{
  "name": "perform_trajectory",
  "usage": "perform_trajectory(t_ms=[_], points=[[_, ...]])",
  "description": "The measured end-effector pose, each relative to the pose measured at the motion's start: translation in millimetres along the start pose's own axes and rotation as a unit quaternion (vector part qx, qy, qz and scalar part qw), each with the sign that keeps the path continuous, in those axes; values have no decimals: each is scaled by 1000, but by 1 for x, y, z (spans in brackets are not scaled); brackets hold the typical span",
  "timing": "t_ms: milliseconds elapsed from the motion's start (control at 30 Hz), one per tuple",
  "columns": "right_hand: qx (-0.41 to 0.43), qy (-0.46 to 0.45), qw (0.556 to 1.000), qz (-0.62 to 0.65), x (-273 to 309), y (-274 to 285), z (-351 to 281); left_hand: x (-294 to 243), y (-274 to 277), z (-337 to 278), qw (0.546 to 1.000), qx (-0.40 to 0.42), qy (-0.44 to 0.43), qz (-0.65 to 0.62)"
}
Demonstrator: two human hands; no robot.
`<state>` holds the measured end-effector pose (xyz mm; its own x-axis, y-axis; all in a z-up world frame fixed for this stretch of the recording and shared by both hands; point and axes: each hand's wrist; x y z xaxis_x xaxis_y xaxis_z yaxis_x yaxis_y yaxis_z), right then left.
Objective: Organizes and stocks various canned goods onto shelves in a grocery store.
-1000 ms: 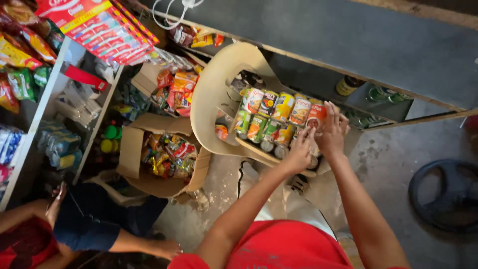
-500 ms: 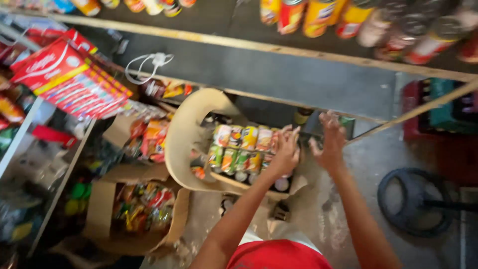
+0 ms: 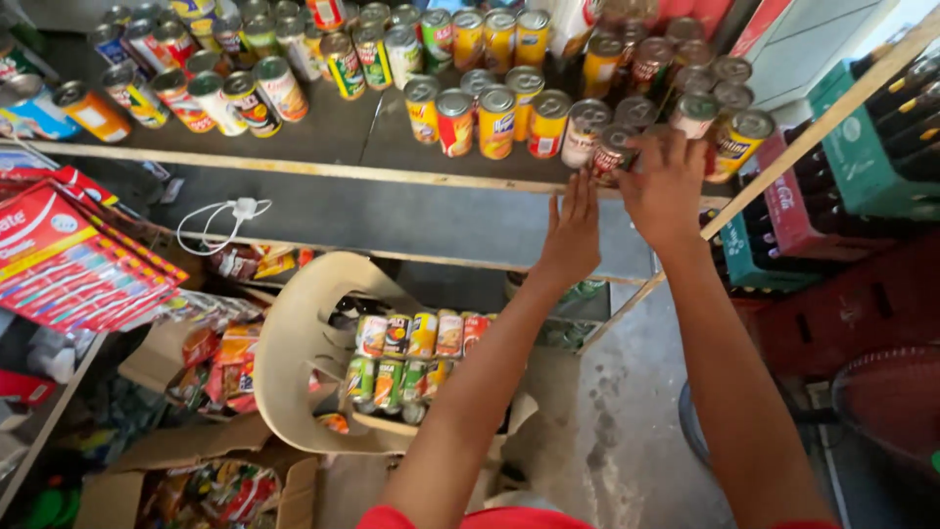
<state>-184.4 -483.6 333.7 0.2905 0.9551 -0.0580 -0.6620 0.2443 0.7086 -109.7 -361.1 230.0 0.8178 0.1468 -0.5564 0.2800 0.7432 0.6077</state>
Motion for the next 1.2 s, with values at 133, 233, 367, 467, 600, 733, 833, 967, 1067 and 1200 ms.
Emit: perform_trajectory(t_ms=[133,233,367,467,600,733,833,967,1067,1200], points=[[3,1,1000,-10,2,5,6,-5,15,-3,995,47,30,85],[-24,-6,999,-40,11,5,1,9,13,-7,996,48,17,78],[-77,3,997,-19,40,23,-14,15,27,-21,993,-47,29,-107],[-63,-12,994,88,78,42,-39,6,52,-62,961,-120,90,-233],[13,-32,970,239,138,22,-81,19,88,-129,939,-163,95,-289],[81,-9,953,292,209,-11,-139,70,74,-244,961,-125,187,-164],[141,4,928,345,245,-29,-179,87,84,-311,930,-83,333,-132],[279,56,882,375,280,-46,-219,123,90,-391,865,-64,431,-249],[355,83,854,371,313,-57,-224,141,118,-414,839,-42,470,-271],[408,103,834,356,357,-76,-234,167,155,-436,790,-9,547,-276]])
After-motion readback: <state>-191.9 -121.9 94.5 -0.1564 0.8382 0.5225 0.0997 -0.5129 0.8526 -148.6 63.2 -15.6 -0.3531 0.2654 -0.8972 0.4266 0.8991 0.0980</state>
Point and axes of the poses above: each hand's wrist, its own z-axis towards the middle knuckle, its own y-axis out of the back of the hand, x = y × z, and after that the axes turned 15 degrees about -z, right-handed
